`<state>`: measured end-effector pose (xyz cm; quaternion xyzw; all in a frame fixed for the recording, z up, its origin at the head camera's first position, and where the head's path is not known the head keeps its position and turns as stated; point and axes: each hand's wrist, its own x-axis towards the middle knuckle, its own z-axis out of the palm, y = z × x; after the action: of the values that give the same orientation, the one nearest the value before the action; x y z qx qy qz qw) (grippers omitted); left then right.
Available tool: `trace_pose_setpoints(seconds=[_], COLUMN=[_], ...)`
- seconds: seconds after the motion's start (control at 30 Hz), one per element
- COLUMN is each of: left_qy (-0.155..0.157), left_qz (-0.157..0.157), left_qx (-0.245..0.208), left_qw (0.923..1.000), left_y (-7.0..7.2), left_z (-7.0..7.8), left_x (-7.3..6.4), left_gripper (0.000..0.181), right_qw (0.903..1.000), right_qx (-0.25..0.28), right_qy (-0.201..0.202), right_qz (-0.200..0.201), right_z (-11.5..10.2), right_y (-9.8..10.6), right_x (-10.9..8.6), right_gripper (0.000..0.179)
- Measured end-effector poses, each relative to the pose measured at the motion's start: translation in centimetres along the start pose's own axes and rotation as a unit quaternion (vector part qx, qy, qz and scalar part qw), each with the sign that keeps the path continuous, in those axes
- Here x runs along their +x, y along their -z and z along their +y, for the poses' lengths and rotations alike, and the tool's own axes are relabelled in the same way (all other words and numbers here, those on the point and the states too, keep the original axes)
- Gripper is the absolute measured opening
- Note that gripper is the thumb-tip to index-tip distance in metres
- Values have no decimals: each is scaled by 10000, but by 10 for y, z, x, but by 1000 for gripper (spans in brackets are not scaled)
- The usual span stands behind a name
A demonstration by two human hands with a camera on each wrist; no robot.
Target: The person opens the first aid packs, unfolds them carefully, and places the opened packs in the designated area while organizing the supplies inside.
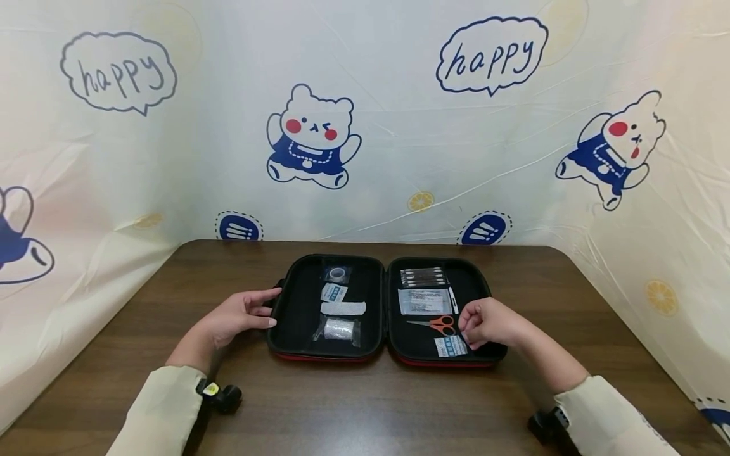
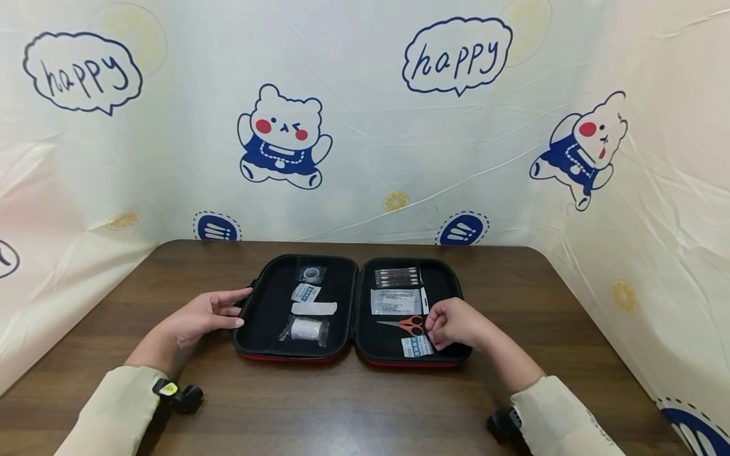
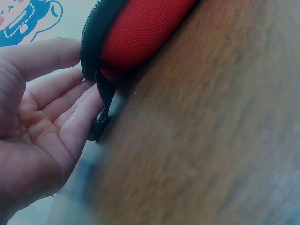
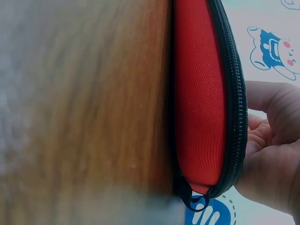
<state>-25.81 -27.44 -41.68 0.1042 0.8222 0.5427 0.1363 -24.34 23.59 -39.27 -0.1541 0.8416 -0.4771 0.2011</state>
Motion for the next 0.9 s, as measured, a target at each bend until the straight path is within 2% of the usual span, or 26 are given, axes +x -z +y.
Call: trace_pose_setpoints(seconds=[0.37, 0.67, 0.9], left_qy=[-2, 32, 53], left_qz=[2, -7, 9], left_qx=[24, 39, 59], left_qw=[10000, 10000, 10000], left_y=[2, 1, 0], left_z=[0, -1, 1], left_x=[0, 1, 1], left_gripper=[77, 77, 76], right_qw=[9999, 9990, 9990], right_qx=[91, -84, -109], right_qy=[-83, -226, -253], right_qz=[106, 382, 352], right_z=[-2, -4, -5], right_y=[-5, -9, -8], right_x=[0, 0, -1], right_gripper=[13, 14, 14])
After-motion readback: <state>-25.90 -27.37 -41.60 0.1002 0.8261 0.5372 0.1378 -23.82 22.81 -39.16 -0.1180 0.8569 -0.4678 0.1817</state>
